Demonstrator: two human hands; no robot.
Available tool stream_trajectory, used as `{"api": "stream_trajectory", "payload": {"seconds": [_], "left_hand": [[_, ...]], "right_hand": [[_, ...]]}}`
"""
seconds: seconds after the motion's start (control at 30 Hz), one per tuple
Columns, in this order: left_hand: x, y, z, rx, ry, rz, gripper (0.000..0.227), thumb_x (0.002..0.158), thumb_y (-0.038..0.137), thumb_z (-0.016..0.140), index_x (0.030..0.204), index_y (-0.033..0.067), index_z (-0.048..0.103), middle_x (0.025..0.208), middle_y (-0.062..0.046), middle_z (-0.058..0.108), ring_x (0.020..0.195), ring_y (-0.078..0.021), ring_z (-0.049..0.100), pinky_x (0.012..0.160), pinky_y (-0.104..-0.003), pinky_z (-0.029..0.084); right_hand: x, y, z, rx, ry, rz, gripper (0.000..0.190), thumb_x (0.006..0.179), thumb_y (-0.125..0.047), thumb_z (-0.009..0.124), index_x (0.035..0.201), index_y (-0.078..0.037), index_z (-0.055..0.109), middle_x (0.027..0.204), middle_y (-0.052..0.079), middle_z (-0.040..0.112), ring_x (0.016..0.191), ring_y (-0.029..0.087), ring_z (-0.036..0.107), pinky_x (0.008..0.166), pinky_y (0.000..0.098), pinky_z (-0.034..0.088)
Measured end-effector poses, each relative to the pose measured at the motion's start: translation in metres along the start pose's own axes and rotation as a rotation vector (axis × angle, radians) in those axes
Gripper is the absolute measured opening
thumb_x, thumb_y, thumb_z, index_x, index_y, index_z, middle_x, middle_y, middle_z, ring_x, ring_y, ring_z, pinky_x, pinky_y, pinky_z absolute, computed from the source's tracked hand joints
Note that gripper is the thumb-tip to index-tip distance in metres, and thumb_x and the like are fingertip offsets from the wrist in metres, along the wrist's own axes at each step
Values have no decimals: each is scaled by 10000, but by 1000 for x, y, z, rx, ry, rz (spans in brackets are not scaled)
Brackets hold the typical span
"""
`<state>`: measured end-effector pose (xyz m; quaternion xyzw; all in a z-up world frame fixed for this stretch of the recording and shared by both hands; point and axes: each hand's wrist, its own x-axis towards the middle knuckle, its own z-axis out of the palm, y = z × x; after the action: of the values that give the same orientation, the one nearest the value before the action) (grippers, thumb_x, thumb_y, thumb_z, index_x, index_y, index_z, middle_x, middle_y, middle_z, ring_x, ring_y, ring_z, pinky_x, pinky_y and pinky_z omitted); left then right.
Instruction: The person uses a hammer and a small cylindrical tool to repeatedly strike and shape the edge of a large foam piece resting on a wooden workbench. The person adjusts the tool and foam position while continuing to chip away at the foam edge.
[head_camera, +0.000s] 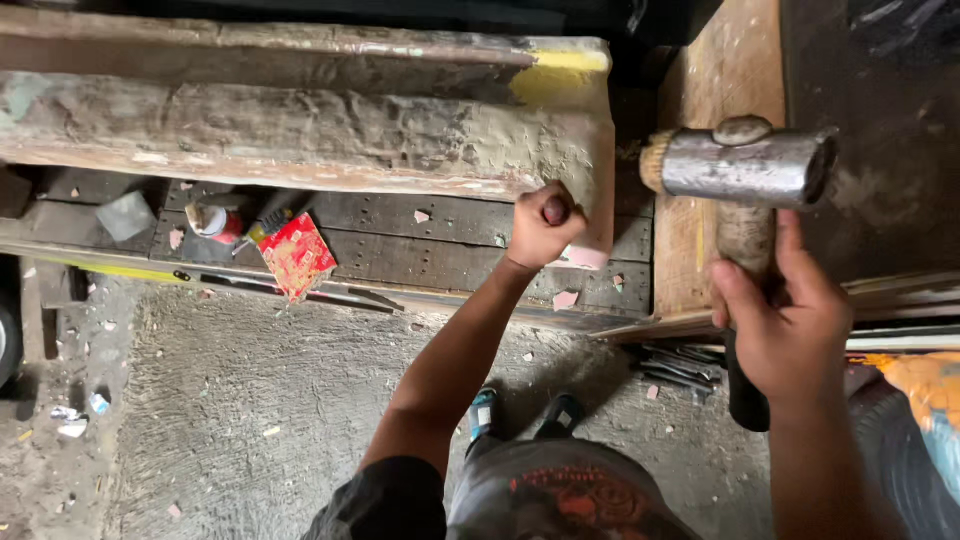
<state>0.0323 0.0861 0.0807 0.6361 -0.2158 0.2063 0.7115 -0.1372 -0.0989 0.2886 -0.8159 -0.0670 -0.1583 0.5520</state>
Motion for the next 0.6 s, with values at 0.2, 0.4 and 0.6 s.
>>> {"api": "stream_trajectory", "payload": {"seconds": [0.2,0.4,0.6], "left_hand": [[-18,11,11,-51,73,-146,163,782,0,705,729,28,553,674,1,535,644,-43,460,604,-225,424],[-27,-3,19,-28,111,-194,151,771,4,706,729,24,562,640,7,525,632,-38,445,586,-222,427],[-32,-8,24,-36,127,-195,138,782,3,698,748,17,565,653,2,527,643,-42,448,590,-231,433]], "right_hand": [[-22,31,-7,121,-15,183,645,1018,1,603,1625,10,388,1023,32,643,690,93,568,541,262,502],[-39,56,-15,142,-20,260,648,1027,11,600,1638,2,385,947,43,624,660,92,550,538,258,482],[-40,60,-23,121,-30,280,652,1017,8,594,1630,0,371,1006,52,647,672,92,564,534,262,499]]}}
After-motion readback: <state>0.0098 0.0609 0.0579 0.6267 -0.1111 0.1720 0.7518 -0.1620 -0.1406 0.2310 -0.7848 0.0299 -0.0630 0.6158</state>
